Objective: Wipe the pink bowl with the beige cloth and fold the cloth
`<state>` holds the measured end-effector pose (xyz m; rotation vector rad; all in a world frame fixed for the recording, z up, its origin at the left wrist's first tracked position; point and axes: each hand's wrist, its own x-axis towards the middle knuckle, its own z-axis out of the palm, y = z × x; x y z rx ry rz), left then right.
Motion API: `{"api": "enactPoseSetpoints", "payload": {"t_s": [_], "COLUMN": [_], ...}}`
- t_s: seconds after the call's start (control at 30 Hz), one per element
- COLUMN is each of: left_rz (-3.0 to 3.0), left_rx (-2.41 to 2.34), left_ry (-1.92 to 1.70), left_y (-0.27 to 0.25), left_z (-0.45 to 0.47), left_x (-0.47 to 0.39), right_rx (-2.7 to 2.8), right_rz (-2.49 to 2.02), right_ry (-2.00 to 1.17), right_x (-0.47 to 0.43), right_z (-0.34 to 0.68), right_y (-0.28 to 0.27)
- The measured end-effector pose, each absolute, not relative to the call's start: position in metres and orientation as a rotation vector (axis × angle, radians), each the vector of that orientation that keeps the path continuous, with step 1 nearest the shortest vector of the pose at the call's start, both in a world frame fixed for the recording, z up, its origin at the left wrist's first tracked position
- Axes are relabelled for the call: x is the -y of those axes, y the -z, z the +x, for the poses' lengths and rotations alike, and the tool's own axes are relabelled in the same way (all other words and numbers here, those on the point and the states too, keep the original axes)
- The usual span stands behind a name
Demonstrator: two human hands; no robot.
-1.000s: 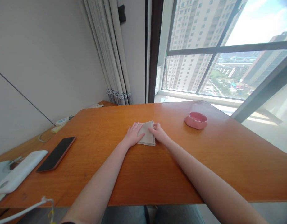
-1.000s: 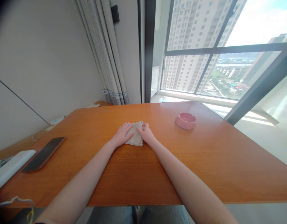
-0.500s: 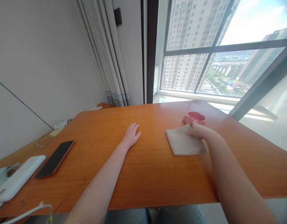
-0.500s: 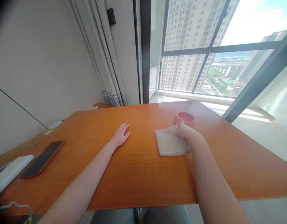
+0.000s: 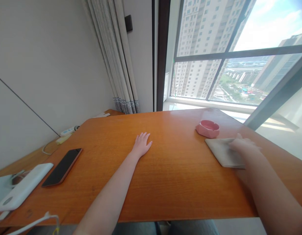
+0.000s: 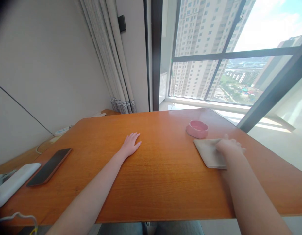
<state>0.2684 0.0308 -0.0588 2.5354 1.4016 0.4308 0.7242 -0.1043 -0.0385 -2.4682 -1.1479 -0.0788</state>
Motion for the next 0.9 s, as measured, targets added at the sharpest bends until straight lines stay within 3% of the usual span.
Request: {"api": "enactPoseSetpoints", "payload": {"t_s": [0.1,0.23,0.43,0.63,0.9], "left_rz": [2.508,2.470,2.541,2.597,2.562], "left_rx": [-1.353,-1.179,-1.163,-1.188,-1.103], "left_ry": [-0.581,-0.653,-0.467,-0.416,-0.447], "left_y": [0.054,0.047,0.043,0.045,0.044], "left_z": [0.270,0.272,0.275,0.282,0.285], "left_x": [-0.030,-0.025,-0.018,-0.016,-0.011], "right_rx": [1.198,1.707,2.204,1.938,1.979], "right_rz": [-2.585,-1.995,-1.320,-1.402,-1.395], "right_ry": [0.064,0.015,-0.257,-0.387,-0.418], "right_x": [0.098,0.069,0.026,0.012,0.014], "right_z": [0.671,0.561,0.423,0.408,0.420], "right_y": [0.008,-0.010,0.033,0.058,0.058]}}
